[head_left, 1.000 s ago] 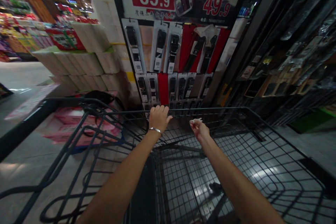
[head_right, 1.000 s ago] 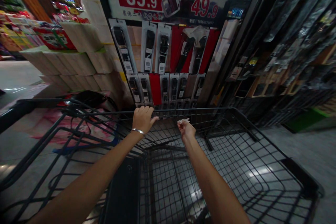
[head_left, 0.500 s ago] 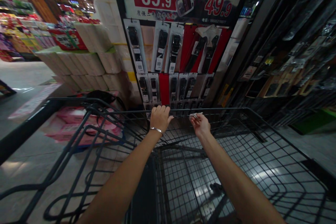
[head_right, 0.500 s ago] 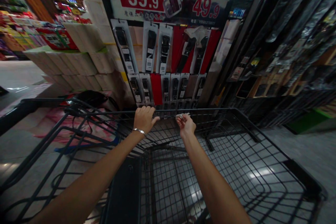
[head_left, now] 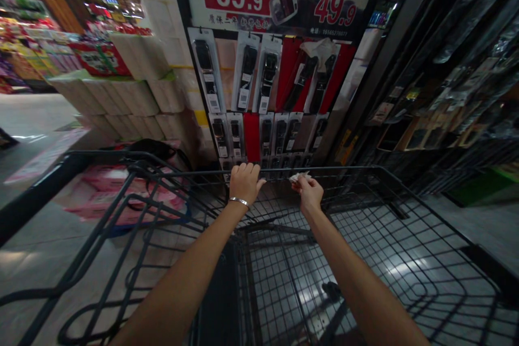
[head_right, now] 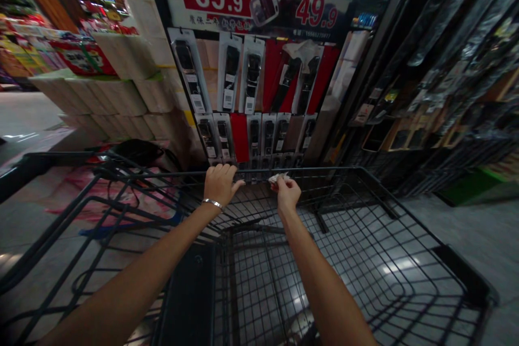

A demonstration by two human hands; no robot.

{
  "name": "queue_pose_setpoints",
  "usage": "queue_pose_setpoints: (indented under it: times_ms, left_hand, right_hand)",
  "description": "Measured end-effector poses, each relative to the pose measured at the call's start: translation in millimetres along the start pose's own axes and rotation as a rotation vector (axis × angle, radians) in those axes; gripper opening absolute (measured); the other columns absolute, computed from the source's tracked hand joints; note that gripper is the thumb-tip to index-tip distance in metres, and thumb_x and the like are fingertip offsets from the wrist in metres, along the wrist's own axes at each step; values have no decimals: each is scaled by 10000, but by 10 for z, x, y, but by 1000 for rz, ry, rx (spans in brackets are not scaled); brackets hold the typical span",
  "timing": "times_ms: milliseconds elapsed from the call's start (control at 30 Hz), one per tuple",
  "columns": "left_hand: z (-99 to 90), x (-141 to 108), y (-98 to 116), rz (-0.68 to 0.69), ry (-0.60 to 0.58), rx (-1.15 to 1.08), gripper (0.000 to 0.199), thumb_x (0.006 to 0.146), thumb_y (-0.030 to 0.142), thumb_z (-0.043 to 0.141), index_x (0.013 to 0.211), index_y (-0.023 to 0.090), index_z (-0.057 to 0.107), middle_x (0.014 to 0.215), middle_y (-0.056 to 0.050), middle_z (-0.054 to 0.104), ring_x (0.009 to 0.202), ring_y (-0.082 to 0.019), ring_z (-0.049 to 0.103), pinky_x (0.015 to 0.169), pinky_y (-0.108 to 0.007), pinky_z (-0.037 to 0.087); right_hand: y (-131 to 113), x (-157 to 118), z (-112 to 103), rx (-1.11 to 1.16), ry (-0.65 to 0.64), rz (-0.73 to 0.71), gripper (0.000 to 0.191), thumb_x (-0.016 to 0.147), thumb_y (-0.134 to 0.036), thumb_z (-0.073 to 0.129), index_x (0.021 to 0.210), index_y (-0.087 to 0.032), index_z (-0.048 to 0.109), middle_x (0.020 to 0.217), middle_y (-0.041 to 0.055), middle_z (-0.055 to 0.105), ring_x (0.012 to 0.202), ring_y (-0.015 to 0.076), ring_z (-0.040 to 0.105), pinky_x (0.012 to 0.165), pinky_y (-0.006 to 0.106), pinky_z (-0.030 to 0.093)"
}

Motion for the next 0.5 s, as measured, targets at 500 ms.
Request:
queue_pose_setpoints:
  times_ms: [500]
  left_hand:
    - [-28, -2, 15, 6, -2, 52, 249, 789, 374, 652, 945, 195, 578, 908, -88, 615, 921, -271, 511, 762, -392, 338]
  right_hand:
    - [550, 108, -607, -71, 210, 115, 367, 451, -214, 811, 570, -189, 465, 416, -89, 537, 364, 102, 534, 375, 204, 458]
Point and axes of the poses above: each hand's wrist, its own x-axis towards the middle knuckle, its own z-axis out of the palm, y = z × x, the point moved 4 cm from there along x, towards the middle knuckle
